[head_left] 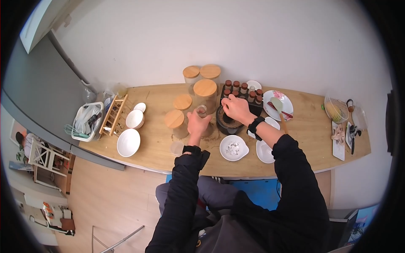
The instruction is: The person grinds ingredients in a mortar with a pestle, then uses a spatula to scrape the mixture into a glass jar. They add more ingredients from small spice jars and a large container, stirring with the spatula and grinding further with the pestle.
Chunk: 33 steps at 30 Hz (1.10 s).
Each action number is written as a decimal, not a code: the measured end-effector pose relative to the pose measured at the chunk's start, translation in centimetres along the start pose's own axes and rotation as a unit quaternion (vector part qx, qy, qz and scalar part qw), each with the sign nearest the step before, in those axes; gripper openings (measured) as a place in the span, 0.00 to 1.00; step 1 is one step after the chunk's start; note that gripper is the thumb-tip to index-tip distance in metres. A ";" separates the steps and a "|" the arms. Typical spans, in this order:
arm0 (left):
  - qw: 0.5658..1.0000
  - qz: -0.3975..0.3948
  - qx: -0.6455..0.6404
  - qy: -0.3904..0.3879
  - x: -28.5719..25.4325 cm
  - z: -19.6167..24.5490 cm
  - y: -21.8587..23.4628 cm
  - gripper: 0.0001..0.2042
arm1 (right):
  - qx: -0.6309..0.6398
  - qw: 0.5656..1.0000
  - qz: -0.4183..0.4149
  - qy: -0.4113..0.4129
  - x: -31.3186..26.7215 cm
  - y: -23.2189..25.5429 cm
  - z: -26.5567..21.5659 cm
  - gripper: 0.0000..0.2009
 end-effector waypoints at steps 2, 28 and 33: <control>1.000 0.002 0.002 0.002 0.1 0.0 0.0 0.29 | -0.028 0.999 0.014 0.033 0.1 0.5 1.2 0.03; 1.000 -0.002 0.013 0.013 -0.1 0.2 0.4 0.27 | 0.145 0.947 -0.009 -0.286 -1.3 1.4 2.0 0.06; 1.000 -0.010 0.013 0.016 -0.2 0.4 0.4 0.28 | 0.140 0.960 -0.056 -0.234 -1.5 1.2 1.3 0.06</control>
Point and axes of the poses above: each hand's wrist, its own x-axis towards the middle knuckle, its own y-axis out of the back of the hand, z = x × y, the point moved 3 cm from there along x, towards the middle knuckle, and after that the axes turned 2 degrees about -z, right-handed, at the moved point
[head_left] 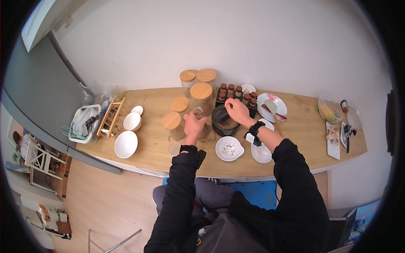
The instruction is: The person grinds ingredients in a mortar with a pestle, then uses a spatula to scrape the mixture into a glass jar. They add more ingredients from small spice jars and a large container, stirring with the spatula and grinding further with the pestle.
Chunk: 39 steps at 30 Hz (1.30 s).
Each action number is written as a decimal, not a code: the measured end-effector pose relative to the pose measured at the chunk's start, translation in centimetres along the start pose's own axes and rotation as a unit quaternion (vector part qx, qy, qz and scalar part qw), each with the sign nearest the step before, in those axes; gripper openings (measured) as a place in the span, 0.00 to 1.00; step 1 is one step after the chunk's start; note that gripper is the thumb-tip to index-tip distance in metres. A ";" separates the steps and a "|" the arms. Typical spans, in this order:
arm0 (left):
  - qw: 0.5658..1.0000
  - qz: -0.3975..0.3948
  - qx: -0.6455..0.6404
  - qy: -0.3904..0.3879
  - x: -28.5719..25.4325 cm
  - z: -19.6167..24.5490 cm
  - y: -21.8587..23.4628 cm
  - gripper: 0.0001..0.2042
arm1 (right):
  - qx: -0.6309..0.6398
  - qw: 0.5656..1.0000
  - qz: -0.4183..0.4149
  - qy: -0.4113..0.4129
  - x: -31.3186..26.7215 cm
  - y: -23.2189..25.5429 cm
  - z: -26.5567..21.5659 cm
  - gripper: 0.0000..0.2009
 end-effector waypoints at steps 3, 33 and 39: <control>1.000 0.003 0.002 0.001 -0.1 0.0 0.0 0.29 | -0.057 0.993 -0.053 0.085 -0.5 1.1 -0.8 0.06; 1.000 0.009 -0.007 -0.010 0.0 -0.1 -0.1 0.27 | -0.134 0.983 -0.062 0.106 -0.2 1.3 1.2 0.05; 1.000 0.003 -0.020 -0.006 -0.1 -0.1 0.0 0.26 | -0.113 0.989 0.032 0.086 1.6 0.1 0.6 0.05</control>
Point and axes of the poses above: each hand's wrist, its own x-axis towards the middle knuckle, its own y-axis out of the back of the hand, z = x × y, the point moved 3 cm from there along x, towards the middle knuckle, and after that the axes turned 2 degrees about -z, right-handed, at the moved point
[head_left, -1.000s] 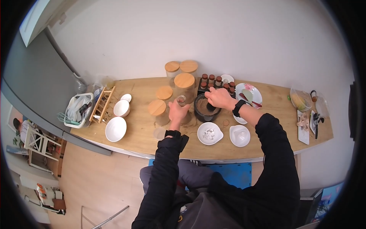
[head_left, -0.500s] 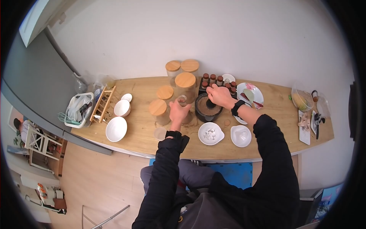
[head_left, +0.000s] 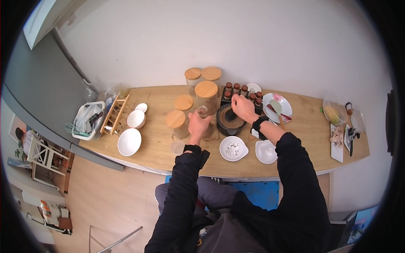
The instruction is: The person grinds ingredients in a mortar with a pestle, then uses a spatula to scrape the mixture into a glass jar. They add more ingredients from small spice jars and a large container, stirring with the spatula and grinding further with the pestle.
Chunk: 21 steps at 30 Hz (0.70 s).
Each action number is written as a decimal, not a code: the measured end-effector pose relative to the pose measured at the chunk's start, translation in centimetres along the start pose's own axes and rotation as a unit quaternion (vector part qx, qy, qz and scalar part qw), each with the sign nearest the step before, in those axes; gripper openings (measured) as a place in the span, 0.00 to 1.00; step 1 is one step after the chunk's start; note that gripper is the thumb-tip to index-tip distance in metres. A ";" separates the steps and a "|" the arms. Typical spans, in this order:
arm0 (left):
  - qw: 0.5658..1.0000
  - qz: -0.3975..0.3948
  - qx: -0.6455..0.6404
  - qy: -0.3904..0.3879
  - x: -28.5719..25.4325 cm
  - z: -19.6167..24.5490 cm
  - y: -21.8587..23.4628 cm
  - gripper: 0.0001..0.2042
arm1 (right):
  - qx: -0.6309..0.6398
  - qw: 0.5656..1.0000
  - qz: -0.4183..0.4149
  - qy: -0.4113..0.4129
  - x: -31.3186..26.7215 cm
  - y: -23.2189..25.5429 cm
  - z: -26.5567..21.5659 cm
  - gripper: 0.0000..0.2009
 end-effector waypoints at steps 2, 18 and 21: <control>1.000 0.004 0.004 -0.001 0.0 0.0 0.1 0.25 | 0.030 0.999 -0.020 -0.020 -0.6 -0.5 -0.6 0.05; 1.000 0.008 0.018 -0.008 0.3 -0.2 -0.3 0.28 | -0.045 0.986 -0.092 0.132 -0.7 0.0 -0.8 0.05; 1.000 0.001 0.020 -0.001 0.2 -0.1 -0.2 0.29 | -0.081 0.988 -0.073 0.111 0.6 0.2 -0.3 0.04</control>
Point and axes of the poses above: each hand's wrist, its own x-axis towards the middle knuckle, its own y-axis out of the back of the hand, z = x × y, the point moved 3 cm from there along x, towards the middle knuckle, and after that the axes turned 2 degrees about -z, right-handed, at the moved point
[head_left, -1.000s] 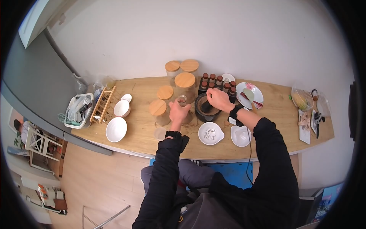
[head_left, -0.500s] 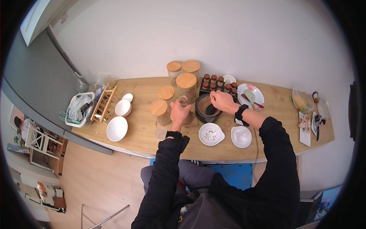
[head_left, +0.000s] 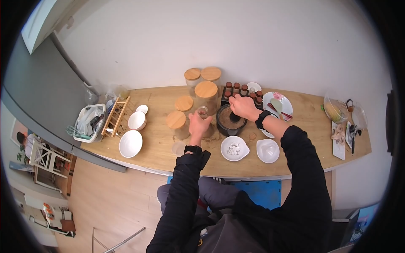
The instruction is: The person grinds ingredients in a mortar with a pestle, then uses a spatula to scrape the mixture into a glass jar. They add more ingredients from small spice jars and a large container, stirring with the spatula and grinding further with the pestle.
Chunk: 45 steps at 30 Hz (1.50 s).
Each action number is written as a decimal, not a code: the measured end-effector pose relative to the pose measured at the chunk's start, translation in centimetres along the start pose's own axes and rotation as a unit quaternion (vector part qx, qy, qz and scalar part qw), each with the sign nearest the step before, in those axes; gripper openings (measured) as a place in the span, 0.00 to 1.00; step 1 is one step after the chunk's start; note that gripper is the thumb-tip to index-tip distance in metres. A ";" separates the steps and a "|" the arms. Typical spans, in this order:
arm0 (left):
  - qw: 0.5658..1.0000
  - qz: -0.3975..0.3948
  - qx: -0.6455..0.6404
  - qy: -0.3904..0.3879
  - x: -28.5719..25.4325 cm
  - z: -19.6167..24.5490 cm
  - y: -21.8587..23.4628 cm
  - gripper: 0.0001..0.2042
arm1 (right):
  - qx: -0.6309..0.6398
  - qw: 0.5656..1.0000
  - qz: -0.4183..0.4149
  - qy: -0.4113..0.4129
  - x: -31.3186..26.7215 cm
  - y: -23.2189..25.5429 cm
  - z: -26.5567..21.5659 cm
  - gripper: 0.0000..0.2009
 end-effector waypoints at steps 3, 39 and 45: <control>1.000 0.004 -0.007 -0.006 0.0 -0.1 0.0 0.28 | 0.035 0.998 0.041 -0.036 0.5 -0.6 -0.7 0.04; 1.000 0.010 -0.008 -0.005 -0.2 0.2 0.1 0.28 | 0.008 0.998 0.018 0.060 0.5 0.2 -1.1 0.04; 1.000 0.008 -0.005 -0.008 0.0 -0.1 -0.1 0.29 | 0.060 0.995 -0.042 0.067 -0.4 0.8 -2.5 0.04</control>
Point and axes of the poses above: each hand's wrist, its own x-axis towards the middle knuckle, its own y-axis out of the back of the hand, z = x × y, the point moved 3 cm from there along x, towards the middle knuckle, and after that the axes turned 2 degrees about -z, right-handed, at the moved point
